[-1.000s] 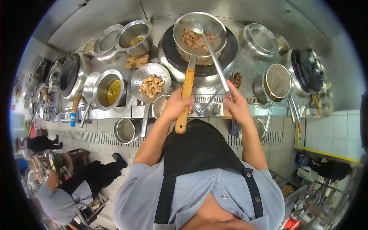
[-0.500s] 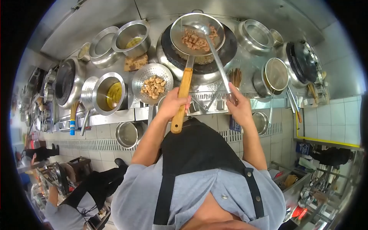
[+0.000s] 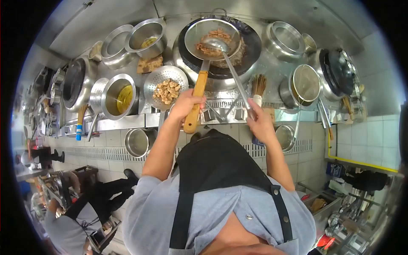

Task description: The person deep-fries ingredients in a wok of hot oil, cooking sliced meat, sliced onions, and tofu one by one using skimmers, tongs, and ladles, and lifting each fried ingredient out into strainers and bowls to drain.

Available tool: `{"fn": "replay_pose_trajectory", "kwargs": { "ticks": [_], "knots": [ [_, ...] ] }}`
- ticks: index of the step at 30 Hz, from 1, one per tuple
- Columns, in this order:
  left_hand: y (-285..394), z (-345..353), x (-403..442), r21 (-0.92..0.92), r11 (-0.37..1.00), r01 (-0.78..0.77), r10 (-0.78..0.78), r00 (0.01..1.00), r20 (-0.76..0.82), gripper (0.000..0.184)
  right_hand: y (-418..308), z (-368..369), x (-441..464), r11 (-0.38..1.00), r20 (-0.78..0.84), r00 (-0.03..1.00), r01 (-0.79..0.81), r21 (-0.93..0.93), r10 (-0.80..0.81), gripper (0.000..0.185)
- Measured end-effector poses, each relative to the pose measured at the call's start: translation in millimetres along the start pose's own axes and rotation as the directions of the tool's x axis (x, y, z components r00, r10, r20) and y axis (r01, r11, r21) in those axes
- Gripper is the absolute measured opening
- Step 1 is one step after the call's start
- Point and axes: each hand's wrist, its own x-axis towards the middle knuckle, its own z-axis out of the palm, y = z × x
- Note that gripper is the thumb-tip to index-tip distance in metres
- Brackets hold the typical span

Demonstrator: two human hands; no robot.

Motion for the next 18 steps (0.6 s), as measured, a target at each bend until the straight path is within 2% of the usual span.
{"fn": "replay_pose_trajectory", "kwargs": {
  "ticks": [3,4,7,8,11,12,15,16,18],
  "knots": [
    [8,-8,20,-0.054,0.998,0.044,-0.043,0.999,0.029,0.021,-16,-5,8,0.984,-0.068,0.996,-0.074,-0.165,0.064,0.068],
    [9,-14,25,-0.082,0.995,0.059,-0.055,0.998,0.042,0.023,0,-2,10,0.993,-0.118,0.993,-0.04,-0.114,0.026,0.068],
    [6,-7,26,-0.149,0.988,0.039,-0.039,0.999,0.007,0.034,52,9,11,0.947,-0.25,0.968,0.091,0.308,-0.011,0.07],
    [10,0,21,-0.143,0.989,0.043,-0.043,0.999,0.008,0.037,69,11,11,0.943,-0.336,0.94,0.17,0.285,-0.068,0.072],
    [6,7,13,-0.204,0.977,0.06,-0.056,0.998,0.027,0.045,98,1,-11,0.987,-0.408,0.913,0.044,0.156,0.024,0.072],
    [3,8,9,-0.241,0.968,0.066,-0.06,0.998,0.033,0.049,116,0,-14,0.973,-0.452,0.892,0.11,0.201,-0.007,0.073],
    [-6,10,-10,-0.368,0.927,0.073,-0.079,0.997,-0.002,0.056,140,-7,-25,0.982,-0.515,0.856,0.059,0.178,0.042,0.072],
    [-10,12,-20,-0.365,0.93,0.04,-0.075,0.994,-0.081,0.058,144,-16,-32,0.992,-0.494,0.861,-0.128,0.024,0.123,0.071],
    [-34,-1,-35,-0.371,0.929,0.016,-0.108,0.967,-0.229,0.054,171,-20,-26,0.98,-0.489,0.862,-0.191,-0.064,0.136,0.069]
  ]
}}
